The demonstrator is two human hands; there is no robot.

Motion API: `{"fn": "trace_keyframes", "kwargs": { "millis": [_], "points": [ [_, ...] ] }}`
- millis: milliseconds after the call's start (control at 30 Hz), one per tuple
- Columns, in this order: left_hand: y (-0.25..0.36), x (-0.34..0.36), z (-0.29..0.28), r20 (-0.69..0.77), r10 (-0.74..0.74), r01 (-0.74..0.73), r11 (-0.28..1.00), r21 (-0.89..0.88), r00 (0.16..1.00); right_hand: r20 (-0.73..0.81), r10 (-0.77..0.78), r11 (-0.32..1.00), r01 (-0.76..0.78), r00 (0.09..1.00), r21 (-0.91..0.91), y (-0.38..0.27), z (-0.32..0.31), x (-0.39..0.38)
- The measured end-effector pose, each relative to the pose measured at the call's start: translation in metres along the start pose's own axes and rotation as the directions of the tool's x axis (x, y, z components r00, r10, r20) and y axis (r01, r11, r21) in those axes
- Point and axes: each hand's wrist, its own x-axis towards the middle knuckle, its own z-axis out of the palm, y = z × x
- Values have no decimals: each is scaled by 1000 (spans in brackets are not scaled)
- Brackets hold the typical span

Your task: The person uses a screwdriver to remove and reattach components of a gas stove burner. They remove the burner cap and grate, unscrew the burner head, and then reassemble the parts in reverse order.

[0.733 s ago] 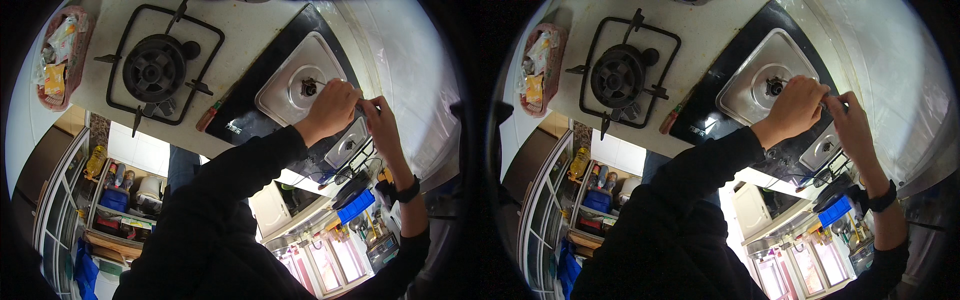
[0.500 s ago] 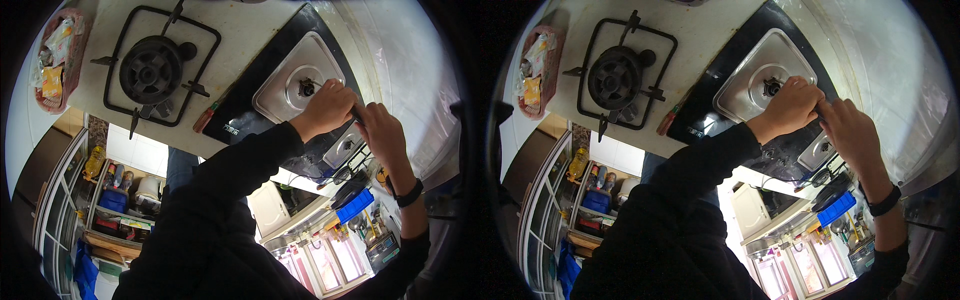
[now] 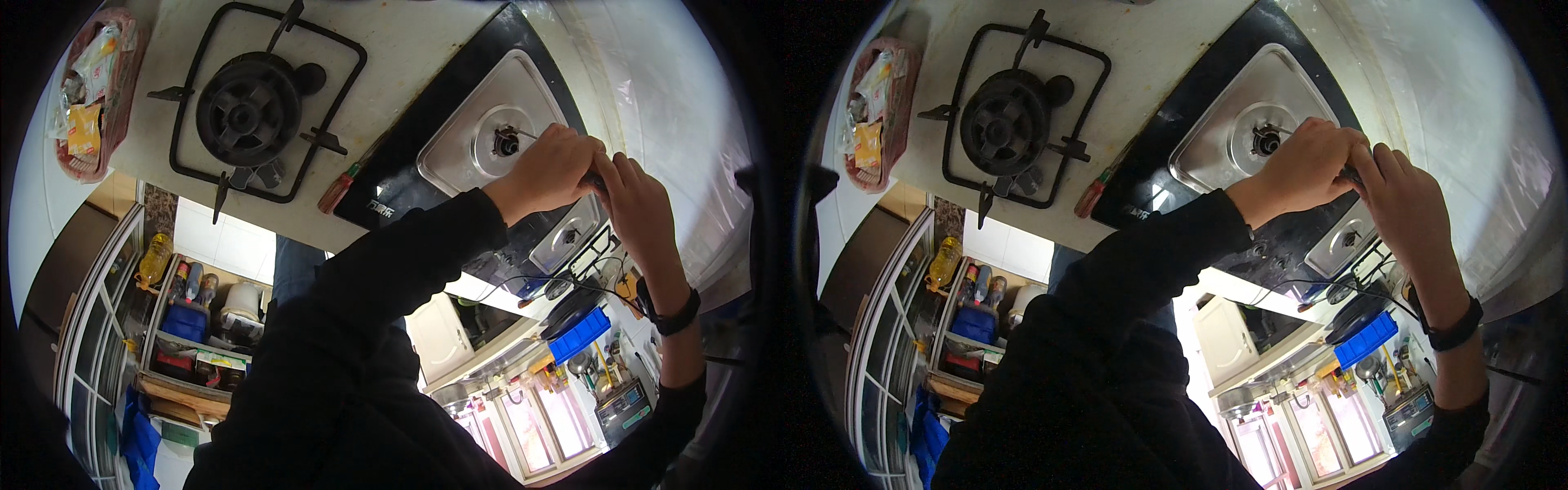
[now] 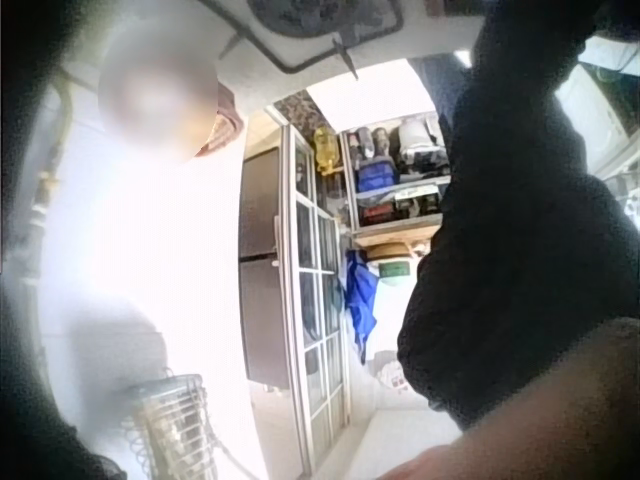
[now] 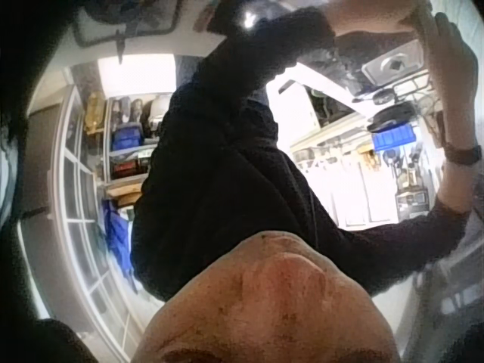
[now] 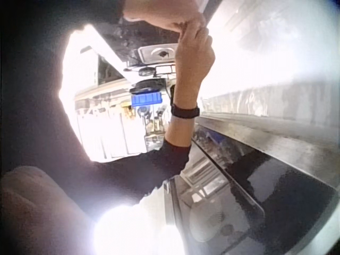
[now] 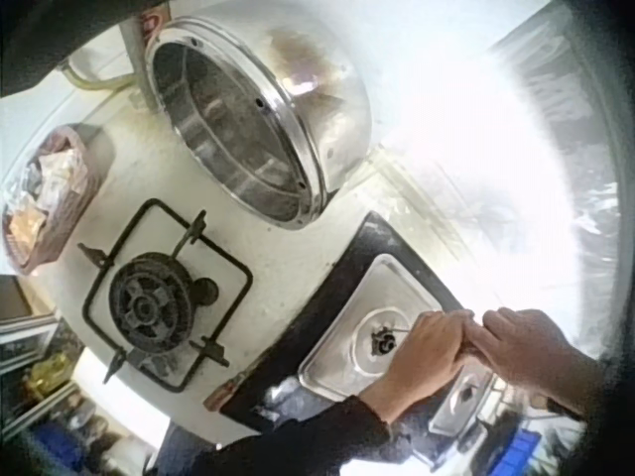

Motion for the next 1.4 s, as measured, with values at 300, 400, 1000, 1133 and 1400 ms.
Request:
{"fn": "trace_keyframes", "kwargs": {
  "millis": [300, 400, 1000, 1133, 1400],
  "points": [
    [9, -20, 14, -81, 74, -56, 978, 199, 994, 697, 381, 192, -790, 607, 583, -6, 19, -17],
    [1, -16, 10, 2, 58, -58, 991, 118, 998, -124, -12, 1000, 16, 992, 25, -8, 14, -17],
    [11, -18, 1, -6, -97, 97, 993, 69, 995, 44, -6, 998, 9, 999, -60, -13, -1, -1],
    [18, -31, -6, -108, -55, 71, 987, 146, 993, 134, 169, 937, -201, 976, 284, -21, -5, 7],
    [26, -35, -14, -104, -47, 62, 987, 146, 993, 619, 419, 332, -746, 664, 576, -9, -6, 19]
  ]
}}
